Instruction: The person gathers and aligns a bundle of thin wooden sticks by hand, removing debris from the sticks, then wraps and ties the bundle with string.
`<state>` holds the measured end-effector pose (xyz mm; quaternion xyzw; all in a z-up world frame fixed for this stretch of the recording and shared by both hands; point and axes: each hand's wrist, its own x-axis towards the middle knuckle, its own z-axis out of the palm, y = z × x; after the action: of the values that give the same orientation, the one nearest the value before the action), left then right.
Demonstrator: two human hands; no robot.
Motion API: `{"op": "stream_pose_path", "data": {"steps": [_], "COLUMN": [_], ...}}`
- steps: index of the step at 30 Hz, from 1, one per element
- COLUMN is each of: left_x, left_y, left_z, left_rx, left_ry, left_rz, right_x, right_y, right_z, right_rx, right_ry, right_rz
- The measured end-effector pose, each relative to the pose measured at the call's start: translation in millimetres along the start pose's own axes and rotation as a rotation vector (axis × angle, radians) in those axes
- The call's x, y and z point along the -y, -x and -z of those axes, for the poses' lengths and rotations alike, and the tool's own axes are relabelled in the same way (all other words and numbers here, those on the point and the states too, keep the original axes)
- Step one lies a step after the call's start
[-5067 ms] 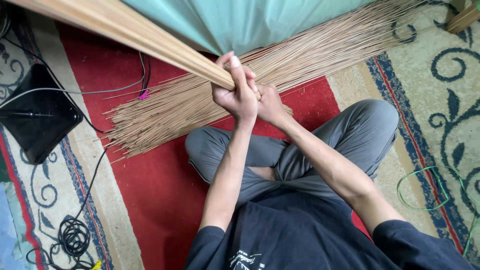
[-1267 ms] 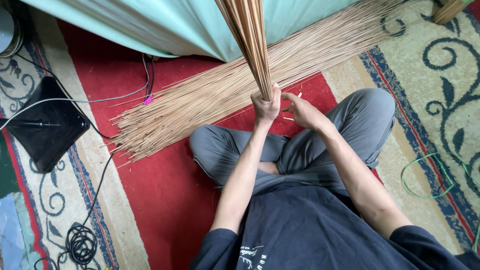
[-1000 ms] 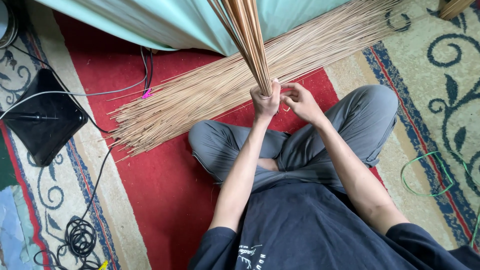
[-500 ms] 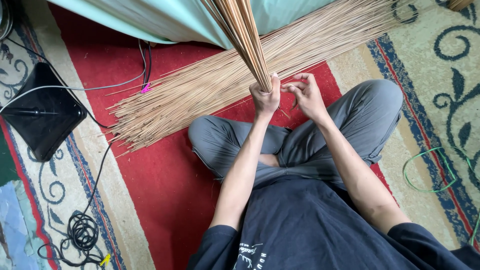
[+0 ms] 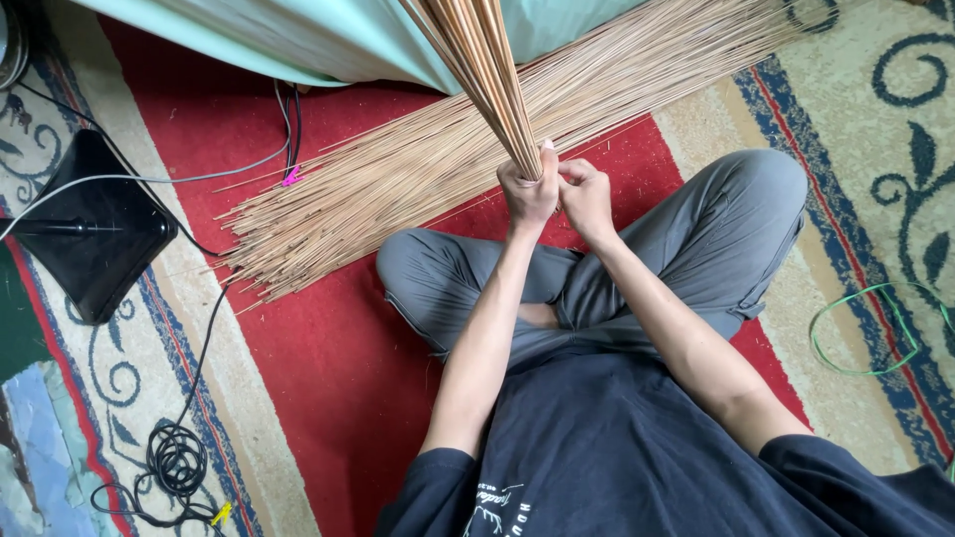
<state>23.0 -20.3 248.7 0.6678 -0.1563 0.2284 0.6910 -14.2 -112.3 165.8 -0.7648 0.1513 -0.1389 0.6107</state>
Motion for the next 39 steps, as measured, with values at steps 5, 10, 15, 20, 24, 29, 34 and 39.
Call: {"op": "stream_pose_path", "data": {"steps": [5, 10, 15, 20, 24, 29, 34, 39], "left_x": [-6, -4, 5, 15, 6, 10, 7, 1], "left_y": [0, -2, 0, -1, -5, -5, -9, -12], "left_z": [2, -2, 3, 2, 4, 5, 9, 8], "left_rx": [0.002, 0.009, 0.022, -0.017, 0.01, 0.062, 0.085, 0.118], "left_ry": [-0.001, -0.044, -0.019, -0.014, -0.018, 0.006, -0.002, 0.061], "left_rz": [0.008, -0.025, 0.032, 0.031, 0.052, 0.079, 0.123, 0.191], "right_x": [31, 30, 33, 40, 48, 33, 26, 6], "right_y": [-2, -7, 7, 2, 5, 0, -3, -15], "right_z": [18, 21, 15, 31, 30, 16, 4, -3], "right_rx": [-0.076, -0.157, 0.084, 0.344, 0.539, 0.556, 0.544, 0.53], "right_ry": [-0.142, 0.009, 0.062, 0.048, 0.015, 0.114, 0.082, 0.046], "right_rz": [-0.184, -0.123, 0.093, 0.171, 0.135, 0.205, 0.226, 0.249]}}
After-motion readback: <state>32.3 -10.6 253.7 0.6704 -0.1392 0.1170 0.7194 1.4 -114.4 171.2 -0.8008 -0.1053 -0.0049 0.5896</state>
